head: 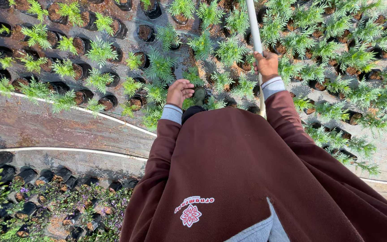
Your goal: The person walks through a nursery aisle and uses a hose with a spray nozzle to water rows of potted evergreen seedlings. The person moves the spray wand back and forth to cover the plants and then walks to the next section to continue watering.
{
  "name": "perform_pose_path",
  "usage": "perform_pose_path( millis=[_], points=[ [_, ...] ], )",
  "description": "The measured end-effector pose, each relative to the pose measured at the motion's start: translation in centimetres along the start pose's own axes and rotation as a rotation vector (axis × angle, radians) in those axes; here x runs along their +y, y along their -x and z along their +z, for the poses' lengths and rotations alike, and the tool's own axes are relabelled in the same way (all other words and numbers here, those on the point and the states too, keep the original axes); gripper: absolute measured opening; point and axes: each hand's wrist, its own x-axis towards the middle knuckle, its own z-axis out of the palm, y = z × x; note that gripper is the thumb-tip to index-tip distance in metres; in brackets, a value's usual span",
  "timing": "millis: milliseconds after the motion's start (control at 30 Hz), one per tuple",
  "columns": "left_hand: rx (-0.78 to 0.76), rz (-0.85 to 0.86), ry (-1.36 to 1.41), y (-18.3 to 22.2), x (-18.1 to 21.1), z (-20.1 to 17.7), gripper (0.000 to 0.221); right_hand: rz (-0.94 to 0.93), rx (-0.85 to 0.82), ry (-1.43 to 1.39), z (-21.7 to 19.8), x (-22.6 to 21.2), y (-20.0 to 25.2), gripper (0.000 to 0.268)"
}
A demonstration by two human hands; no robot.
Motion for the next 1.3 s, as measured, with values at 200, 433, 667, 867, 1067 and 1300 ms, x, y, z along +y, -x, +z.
perform_pose_path(
  millis=[200,433,667,867,1067,1300],
  points=[
    [-0.006,-0.002,0.014,0.1,-0.1,0.1,0.021,0.039,-0.014,-0.005,-0.1,0.0,2.3,0.027],
    [-0.008,0.004,0.000,0.4,-0.4,0.2,0.022,0.066,-0.009,0.034,0.1,-0.2,3.8,0.025],
    [-0.011,0.002,0.006,0.4,-0.5,0.2,0.022,0.082,0.001,0.041,0.4,-0.6,4.4,0.026],
    [-0.021,0.001,0.019,0.4,-0.8,-0.2,0.022,0.077,-0.003,0.035,0.3,-0.4,4.5,0.025],
    [-0.022,0.003,0.030,0.4,-0.9,-0.3,0.022,0.066,-0.005,0.028,0.2,0.0,4.2,0.024],
    [-0.011,0.005,0.042,0.7,-0.7,-0.1,0.021,0.050,-0.023,0.010,0.1,0.3,3.9,0.023]
  ],
)
